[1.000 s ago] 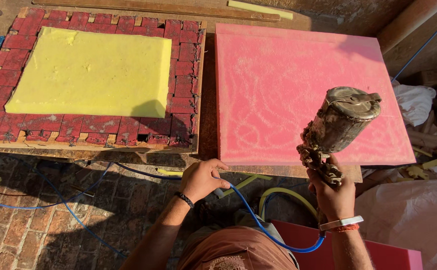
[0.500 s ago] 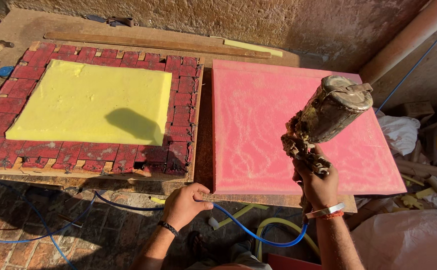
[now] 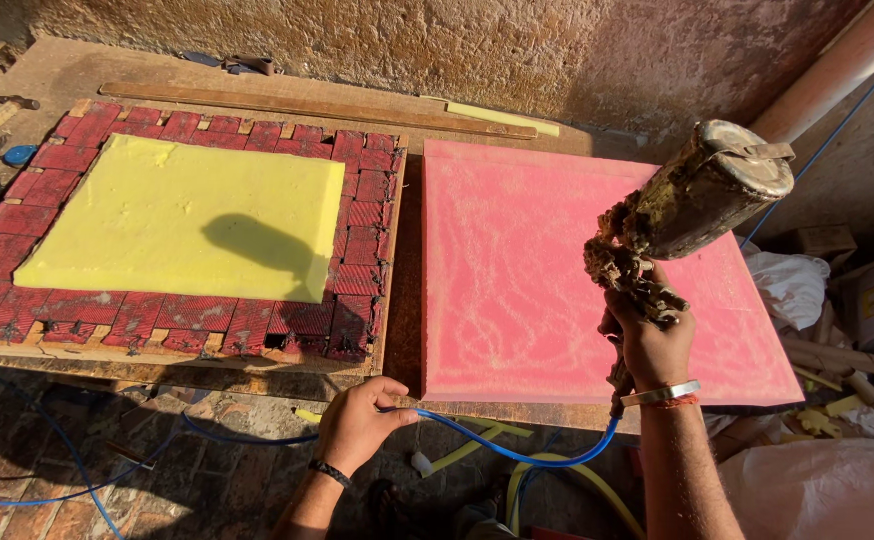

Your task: The person holds a spray gun connected to a blue air hose and sprays adhesive over the surface of a pink foam sheet on a workbench, moving the gun across the sheet. They then lift the foam sheet and press it down onto a wooden board, smoothing it with both hands.

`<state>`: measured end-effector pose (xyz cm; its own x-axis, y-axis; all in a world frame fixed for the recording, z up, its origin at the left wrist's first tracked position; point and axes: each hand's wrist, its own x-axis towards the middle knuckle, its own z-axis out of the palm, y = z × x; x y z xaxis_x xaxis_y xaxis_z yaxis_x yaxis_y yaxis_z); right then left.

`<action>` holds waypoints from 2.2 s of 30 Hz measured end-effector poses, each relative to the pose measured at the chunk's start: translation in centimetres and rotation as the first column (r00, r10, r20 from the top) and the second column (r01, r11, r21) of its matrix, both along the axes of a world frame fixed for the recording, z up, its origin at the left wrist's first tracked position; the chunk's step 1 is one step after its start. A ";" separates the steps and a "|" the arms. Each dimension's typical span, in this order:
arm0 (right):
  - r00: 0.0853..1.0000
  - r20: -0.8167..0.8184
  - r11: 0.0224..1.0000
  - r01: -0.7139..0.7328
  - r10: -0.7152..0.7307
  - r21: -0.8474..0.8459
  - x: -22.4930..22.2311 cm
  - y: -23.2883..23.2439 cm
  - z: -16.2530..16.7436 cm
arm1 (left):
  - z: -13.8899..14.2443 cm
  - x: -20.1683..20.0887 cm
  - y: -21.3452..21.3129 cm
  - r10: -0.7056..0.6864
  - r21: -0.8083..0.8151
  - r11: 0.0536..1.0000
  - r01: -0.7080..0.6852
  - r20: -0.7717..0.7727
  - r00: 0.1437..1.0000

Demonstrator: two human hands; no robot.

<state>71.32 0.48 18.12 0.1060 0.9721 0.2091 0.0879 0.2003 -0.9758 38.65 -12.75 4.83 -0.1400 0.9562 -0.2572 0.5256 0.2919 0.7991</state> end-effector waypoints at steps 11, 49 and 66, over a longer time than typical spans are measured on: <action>0.913 0.189 0.932 0.362 -0.361 0.033 10.2 -3.1 0.5 | 1.4 7.3 1.6 -0.174 -0.068 0.982 0.174 -0.007 0.985; 0.874 0.106 0.813 0.480 -0.474 -0.330 33.9 -16.6 -5.6 | 2.4 27.8 -0.1 -0.455 -0.179 0.879 0.442 -0.034 0.890; 0.990 -0.008 0.954 0.132 -0.139 -0.269 25.8 -11.9 -6.7 | 2.5 21.0 -1.5 -0.191 -0.128 0.973 0.190 0.006 0.982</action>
<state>97.17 -11.39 11.40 0.2427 0.9682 -0.0606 0.0699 -0.0797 -0.9944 59.61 -14.28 7.28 0.0394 0.9250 -0.3779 0.5862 0.2849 0.7584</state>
